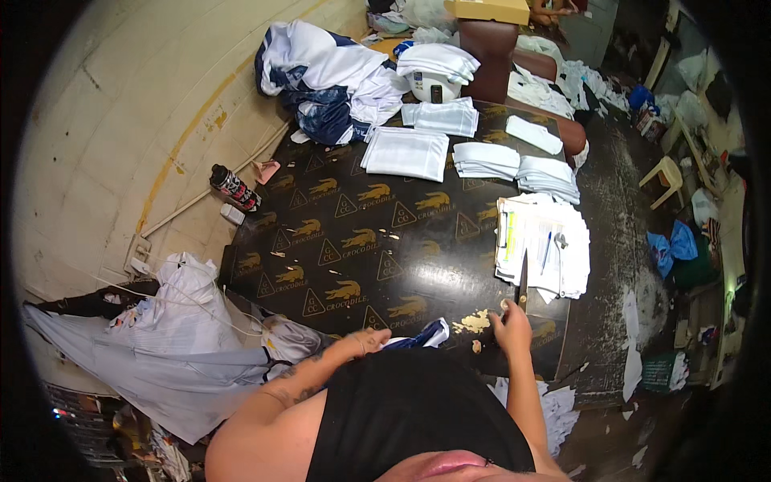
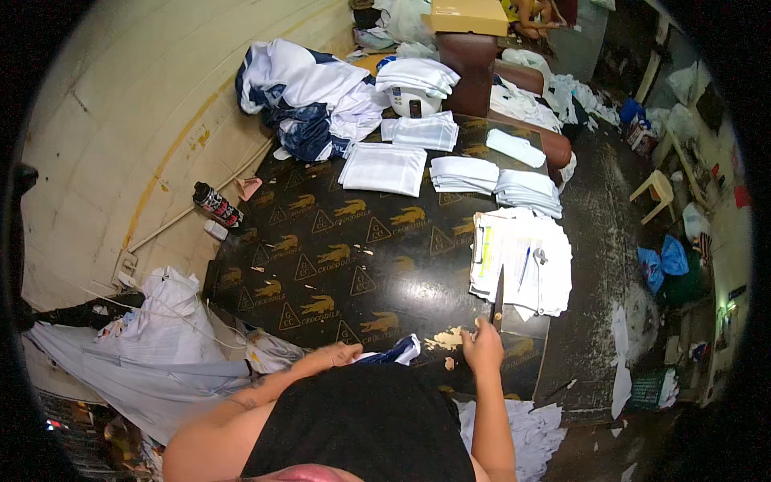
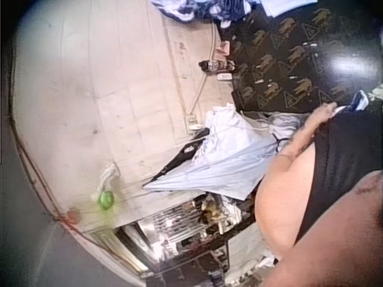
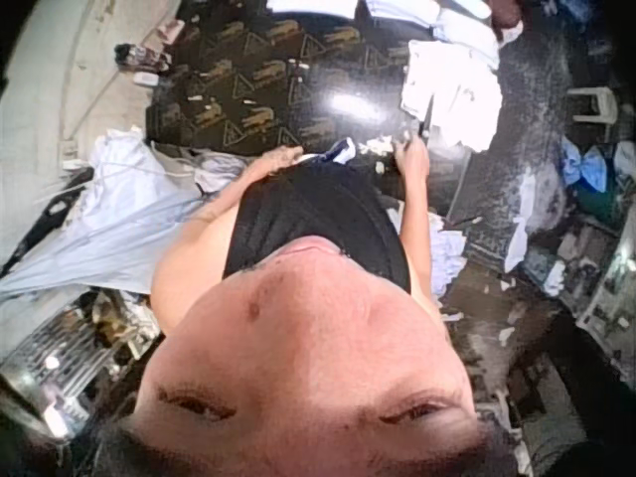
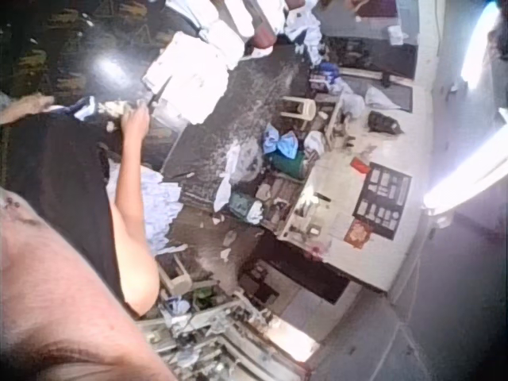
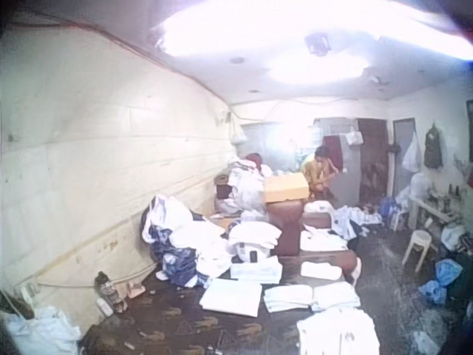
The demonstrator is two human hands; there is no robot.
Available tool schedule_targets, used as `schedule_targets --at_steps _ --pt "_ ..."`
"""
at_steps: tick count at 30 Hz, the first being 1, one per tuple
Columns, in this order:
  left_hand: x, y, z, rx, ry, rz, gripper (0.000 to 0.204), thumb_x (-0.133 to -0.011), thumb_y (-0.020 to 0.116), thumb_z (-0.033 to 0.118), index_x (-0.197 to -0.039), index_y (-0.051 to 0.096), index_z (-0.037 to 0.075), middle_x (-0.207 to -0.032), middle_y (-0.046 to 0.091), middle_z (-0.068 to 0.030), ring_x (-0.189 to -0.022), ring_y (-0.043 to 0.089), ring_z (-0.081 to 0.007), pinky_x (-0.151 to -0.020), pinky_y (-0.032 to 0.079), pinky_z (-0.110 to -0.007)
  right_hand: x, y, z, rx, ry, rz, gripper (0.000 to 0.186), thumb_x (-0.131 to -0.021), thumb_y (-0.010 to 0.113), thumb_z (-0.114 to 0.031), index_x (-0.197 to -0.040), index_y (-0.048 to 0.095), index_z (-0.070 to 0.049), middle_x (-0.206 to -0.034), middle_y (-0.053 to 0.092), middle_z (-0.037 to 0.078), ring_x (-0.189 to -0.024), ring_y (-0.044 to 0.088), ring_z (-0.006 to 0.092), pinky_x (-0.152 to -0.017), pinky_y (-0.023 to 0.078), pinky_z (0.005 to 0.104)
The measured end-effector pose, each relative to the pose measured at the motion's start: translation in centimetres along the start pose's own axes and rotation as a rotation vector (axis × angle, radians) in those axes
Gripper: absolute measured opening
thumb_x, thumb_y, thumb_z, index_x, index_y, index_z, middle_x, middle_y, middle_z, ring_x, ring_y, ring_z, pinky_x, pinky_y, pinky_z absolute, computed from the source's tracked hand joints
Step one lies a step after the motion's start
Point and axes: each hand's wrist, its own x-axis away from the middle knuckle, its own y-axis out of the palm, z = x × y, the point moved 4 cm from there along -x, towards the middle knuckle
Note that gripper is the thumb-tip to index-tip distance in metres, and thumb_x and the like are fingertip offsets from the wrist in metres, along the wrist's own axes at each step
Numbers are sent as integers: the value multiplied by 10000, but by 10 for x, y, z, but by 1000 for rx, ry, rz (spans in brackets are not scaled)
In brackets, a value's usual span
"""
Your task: The person repeatedly lays out white t-shirts with blue graphics on a work table, uses large shears to trim the side seams and hems, and writes on a clipboard after each cut. The shirts are handled one at a time, flipped, and repositioned between cuts.
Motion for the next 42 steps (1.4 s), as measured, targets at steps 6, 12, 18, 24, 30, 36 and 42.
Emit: schedule_targets --at_steps 6,12,18,24,30,36,42 --pt "-47 -159 11 -384 264 649 86 -893 562 62 -836 591 4 -819 593 -220 -744 614 -416 -699 510 -530 2 103 -140 -640 -315 -678 1231 -745 956 -437 -1644 227 -17 -1527 481 287 -1410 496 357 -1182 406 437" --pt "-5 -346 44 96 467 938 476 -994 710 311 -1331 583 0 -1203 697 -174 -1155 637 -232 -997 479 -352 -65 -102 -308 -422 -981 -605 487 -878 771 -290 -1252 643 -5 -1112 729 176 -987 695 254 -904 558 408" --pt "78 -389 80 -898 -309 511 496 -883 753 264 -1319 647 51 -1259 688 -192 -1240 610 -305 -1097 448 -439 -146 -446 -242 -974 -1150 316 326 -978 600 -93 -1278 703 -17 -1184 739 170 -1052 705 172 -942 558 338" --pt "135 -528 -35 -1236 -419 680 407 -949 713 228 -1304 663 35 -1209 714 -241 -1151 670 -370 -1044 509 -483 -99 -482 -226 -255 -958 -38 341 -944 636 -54 -1271 725 -19 -1206 747 139 -1031 710 202 -934 555 328" --pt "-17 -390 -168 -731 -40 1094 799 -859 804 223 -1572 456 129 -1536 499 -279 -1404 483 -444 -1183 393 -524 -190 -314 -286 308 -956 475 276 -878 689 -26 -1141 767 -1 -1149 770 130 -1021 712 284 -931 551 360" --pt "56 -58 -255 -12 -616 11 963 -977 626 514 -1705 47 265 -1712 86 -329 -1575 118 -526 -1264 147 -639 -63 53 -160 457 -1001 -430 769 -996 679 -385 -1641 338 -144 -1666 294 286 -1529 318 462 -1235 318 531" --pt "193 61 -245 56 -1375 86 940 -967 569 605 -1686 52 289 -1723 -83 -305 -1584 -60 -532 -1193 122 -689 92 147 -36 413 -681 -276 836 -855 782 -479 -1579 479 -192 -1643 340 277 -1474 368 503 -1187 343 592"
